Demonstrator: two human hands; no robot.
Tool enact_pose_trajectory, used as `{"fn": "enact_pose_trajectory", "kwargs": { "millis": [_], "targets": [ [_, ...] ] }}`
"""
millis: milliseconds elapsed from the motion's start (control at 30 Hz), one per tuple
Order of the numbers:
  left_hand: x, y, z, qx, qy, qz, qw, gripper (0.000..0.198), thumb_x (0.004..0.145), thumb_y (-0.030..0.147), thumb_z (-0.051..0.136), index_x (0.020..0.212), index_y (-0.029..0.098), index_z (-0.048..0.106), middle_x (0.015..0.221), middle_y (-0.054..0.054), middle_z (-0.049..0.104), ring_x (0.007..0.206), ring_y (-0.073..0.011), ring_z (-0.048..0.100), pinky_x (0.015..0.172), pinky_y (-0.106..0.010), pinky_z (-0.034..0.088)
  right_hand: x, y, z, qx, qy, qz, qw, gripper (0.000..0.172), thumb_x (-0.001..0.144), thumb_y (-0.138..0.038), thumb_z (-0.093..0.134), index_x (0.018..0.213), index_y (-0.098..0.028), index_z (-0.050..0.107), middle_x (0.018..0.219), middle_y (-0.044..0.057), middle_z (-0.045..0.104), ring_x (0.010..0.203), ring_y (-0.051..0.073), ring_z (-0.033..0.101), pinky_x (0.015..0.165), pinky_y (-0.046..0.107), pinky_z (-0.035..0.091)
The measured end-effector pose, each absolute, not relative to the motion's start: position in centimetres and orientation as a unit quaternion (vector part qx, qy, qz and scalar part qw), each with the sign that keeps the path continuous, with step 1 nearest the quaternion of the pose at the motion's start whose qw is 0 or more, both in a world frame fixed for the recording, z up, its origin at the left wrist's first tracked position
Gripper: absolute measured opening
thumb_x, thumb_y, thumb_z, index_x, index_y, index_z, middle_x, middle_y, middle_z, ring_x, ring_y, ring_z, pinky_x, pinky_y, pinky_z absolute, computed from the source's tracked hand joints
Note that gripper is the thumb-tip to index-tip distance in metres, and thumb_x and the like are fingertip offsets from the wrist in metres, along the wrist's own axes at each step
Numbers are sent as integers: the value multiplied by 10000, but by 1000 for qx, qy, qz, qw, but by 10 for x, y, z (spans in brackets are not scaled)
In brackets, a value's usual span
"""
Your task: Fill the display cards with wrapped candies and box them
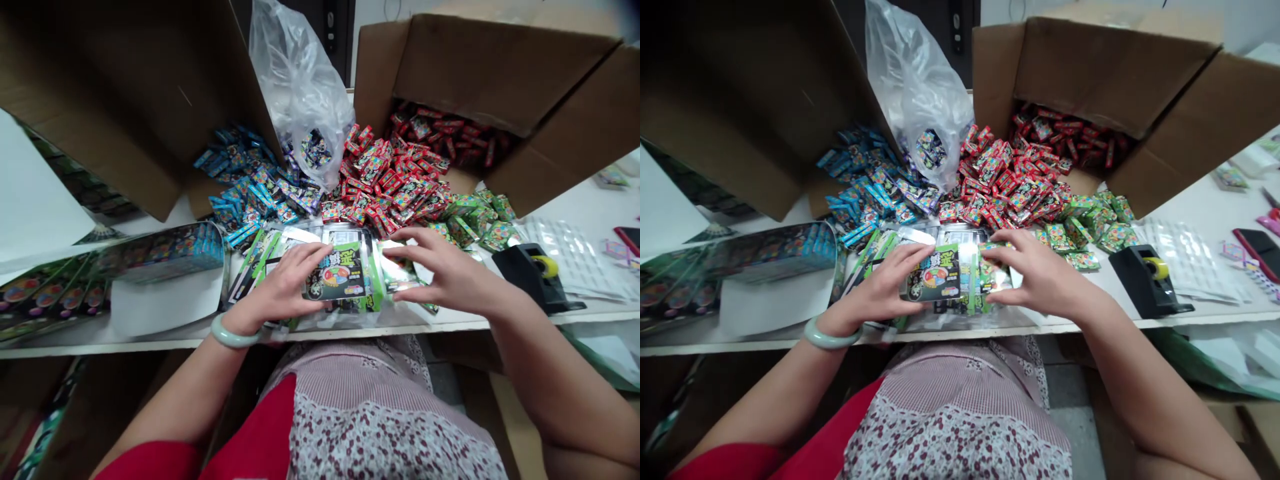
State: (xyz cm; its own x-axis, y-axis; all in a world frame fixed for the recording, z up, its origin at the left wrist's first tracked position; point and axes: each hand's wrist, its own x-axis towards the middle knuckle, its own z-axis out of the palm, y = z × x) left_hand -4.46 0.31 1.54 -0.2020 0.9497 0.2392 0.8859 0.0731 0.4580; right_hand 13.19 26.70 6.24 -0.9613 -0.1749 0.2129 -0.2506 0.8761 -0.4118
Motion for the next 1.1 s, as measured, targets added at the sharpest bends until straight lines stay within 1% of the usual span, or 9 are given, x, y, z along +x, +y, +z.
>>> {"fn": "enact_pose_trajectory", "kwargs": {
  "millis": [133,233,400,500,633,800,967,1033,1100],
  "targets": [
    [-47,2,13,623,724,283,87,913,740,328,723,1505,258,227,1434,-121,381,1326,-346,377,1117,-534,345,139,265,73,127,-949,280,65,589,769,-507,720,1304,-342,537,1365,93,481,1250,320,489,1025,514,458],
    [-45,5,10,640,712,276,90,933,730,335,739,1506,256,226,1443,-123,375,1326,-348,375,1119,-534,341,137,256,72,146,-950,271,51,586,771,-492,725,1293,-292,548,1364,109,481,1245,296,491,1027,485,456],
    [-41,9,5,665,693,258,101,1003,718,500,770,1515,248,215,1446,-148,382,1315,-362,388,1110,-543,350,127,250,60,145,-960,233,50,535,768,-457,736,1244,-260,590,1319,127,519,1212,303,506,976,500,472],
    [-40,11,2,659,694,268,116,1005,707,556,762,1510,252,240,1432,-149,399,1303,-364,402,1101,-548,360,124,254,54,139,-962,228,56,579,762,-479,736,1266,-242,577,1297,142,536,1188,310,519,966,502,473],
    [-40,13,0,655,691,277,129,1000,696,528,781,1501,247,260,1409,-152,418,1293,-357,411,1083,-545,380,123,259,47,137,-959,242,56,666,736,-529,740,1292,-214,553,1265,155,553,1158,311,541,969,497,475],
    [-44,13,3,656,689,274,141,960,705,552,767,1483,238,301,1391,-155,434,1275,-347,432,1068,-532,396,121,259,43,133,-963,229,42,609,769,-506,717,1276,-207,560,1275,158,546,1165,305,536,962,488,481],
    [-43,17,2,651,699,266,126,941,713,550,758,1471,209,317,1372,-175,443,1260,-355,441,1054,-544,402,117,256,41,117,-974,189,35,649,746,-482,748,1292,-194,545,1261,165,551,1152,321,533,966,504,472],
    [-42,20,-1,647,702,269,127,943,712,537,763,1473,218,307,1369,-171,446,1255,-353,445,1048,-547,407,113,256,39,108,-977,183,27,664,738,-504,749,1291,-199,545,1240,161,561,1135,330,538,954,510,476],
    [-41,22,-4,644,702,275,131,944,708,534,766,1472,228,306,1366,-168,449,1253,-350,451,1042,-543,415,110,255,35,109,-974,195,27,727,711,-560,747,1302,-198,528,1231,161,559,1137,331,536,959,505,476]
  ]
}}
